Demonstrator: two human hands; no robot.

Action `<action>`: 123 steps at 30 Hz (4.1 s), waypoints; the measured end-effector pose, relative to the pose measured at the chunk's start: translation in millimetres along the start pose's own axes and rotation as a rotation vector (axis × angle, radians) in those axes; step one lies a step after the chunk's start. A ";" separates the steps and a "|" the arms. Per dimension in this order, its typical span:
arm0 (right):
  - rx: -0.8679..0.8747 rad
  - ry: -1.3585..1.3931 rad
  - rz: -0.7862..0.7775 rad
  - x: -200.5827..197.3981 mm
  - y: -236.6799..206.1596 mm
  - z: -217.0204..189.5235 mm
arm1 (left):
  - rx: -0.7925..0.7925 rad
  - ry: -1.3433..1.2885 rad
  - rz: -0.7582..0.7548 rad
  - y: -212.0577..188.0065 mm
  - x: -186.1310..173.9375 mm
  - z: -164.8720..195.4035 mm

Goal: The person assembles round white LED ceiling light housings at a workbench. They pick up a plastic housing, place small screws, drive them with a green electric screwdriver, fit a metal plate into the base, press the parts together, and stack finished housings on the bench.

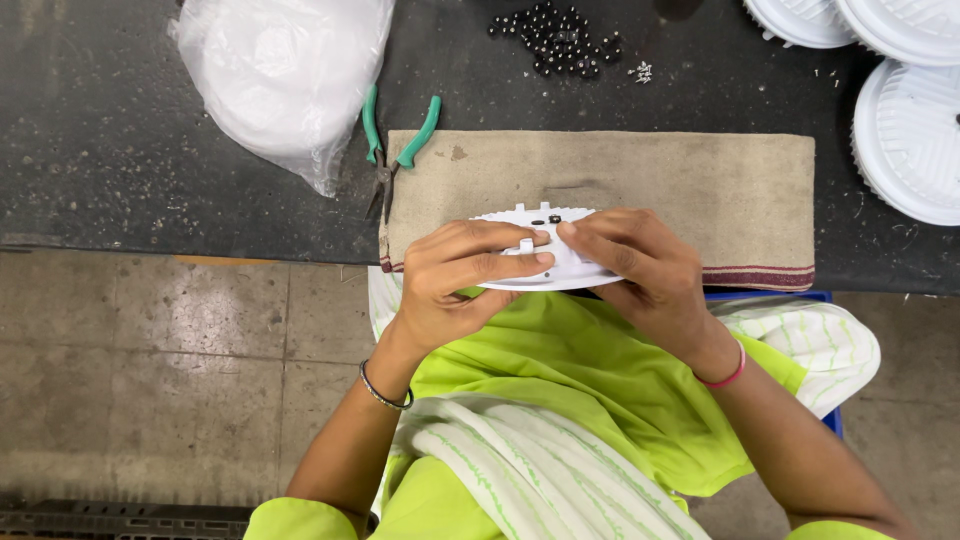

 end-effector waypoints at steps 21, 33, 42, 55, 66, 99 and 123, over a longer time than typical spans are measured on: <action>0.010 0.000 0.020 0.2 2.8 -1.3 | -0.003 0.013 0.001 1.3 -1.0 0.5; 0.012 0.019 0.028 -0.3 1.5 0.6 | -0.001 0.015 -0.021 2.9 -1.2 0.9; 0.012 0.014 0.034 -1.0 1.1 0.6 | -0.012 0.014 -0.021 2.7 -0.7 1.5; 0.050 0.024 0.048 -2.3 0.2 -1.0 | 0.039 0.077 0.004 5.7 1.6 6.5; 0.176 -0.119 0.160 1.2 -15.8 24.6 | -0.078 0.086 0.159 19.2 9.2 -7.7; 0.384 -0.125 0.424 -35.5 -45.9 139.2 | 0.042 0.211 0.051 20.9 31.2 33.7; 0.269 -0.528 -0.173 -5.3 9.6 232.8 | 0.034 0.170 0.111 9.7 20.3 35.9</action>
Point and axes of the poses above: each hand's wrist, its own y-axis towards the middle knuckle, its own x-axis out of the palm, z = x × y, the point moved 3 cm from there along y, towards the middle knuckle, and after that the axes turned 15 degrees about -x, right-handed, at the moved point
